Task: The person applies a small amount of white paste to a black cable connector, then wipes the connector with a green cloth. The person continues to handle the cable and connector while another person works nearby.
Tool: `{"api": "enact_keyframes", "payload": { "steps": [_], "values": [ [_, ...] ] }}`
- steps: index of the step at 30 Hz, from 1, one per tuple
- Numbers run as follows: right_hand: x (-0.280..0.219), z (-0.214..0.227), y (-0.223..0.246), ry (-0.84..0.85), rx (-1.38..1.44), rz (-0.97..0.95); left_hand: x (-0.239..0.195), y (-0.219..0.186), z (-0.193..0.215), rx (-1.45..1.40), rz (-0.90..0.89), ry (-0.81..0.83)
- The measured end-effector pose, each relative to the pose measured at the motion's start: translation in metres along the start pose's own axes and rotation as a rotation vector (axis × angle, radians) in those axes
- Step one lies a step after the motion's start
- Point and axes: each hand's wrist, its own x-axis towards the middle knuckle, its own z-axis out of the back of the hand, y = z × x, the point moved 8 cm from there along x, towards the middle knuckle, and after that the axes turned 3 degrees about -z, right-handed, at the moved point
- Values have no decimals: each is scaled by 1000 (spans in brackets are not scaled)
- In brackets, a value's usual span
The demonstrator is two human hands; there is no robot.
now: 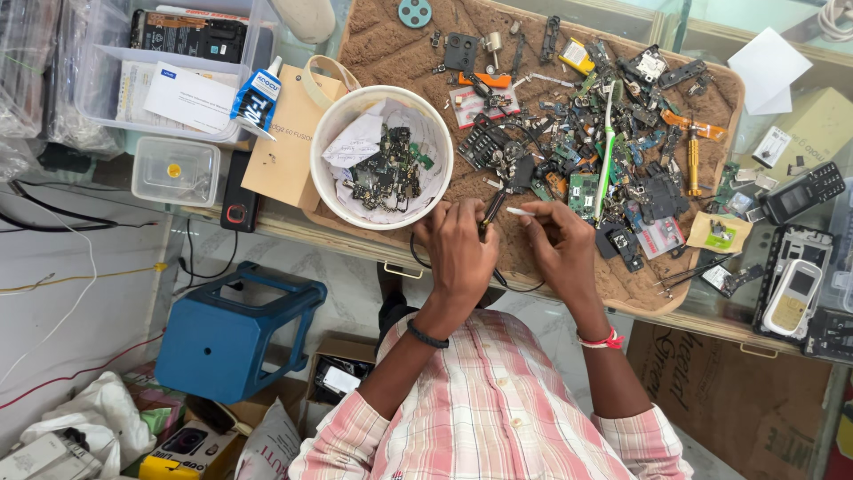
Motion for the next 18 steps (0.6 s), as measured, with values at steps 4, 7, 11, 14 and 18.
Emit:
{"api": "enact_keyframes", "payload": {
  "steps": [4, 7, 11, 14, 18],
  "values": [
    [0, 0, 9, -7, -68, 72, 1, -3, 1, 53, -38, -18],
    [1, -3, 13, -6, -103, 109, -1, -2, 1, 39, -38, -12],
    [0, -7, 20, 0, -123, 184, 0, -2, 2, 37, -40, -19],
    [0, -9, 22, -2, -138, 209, 0, -1, 3, 26, -36, -18],
    [-4, -10, 30, -2, -156, 308, -2, -1, 4, -8, -42, -30]
  ]
}}
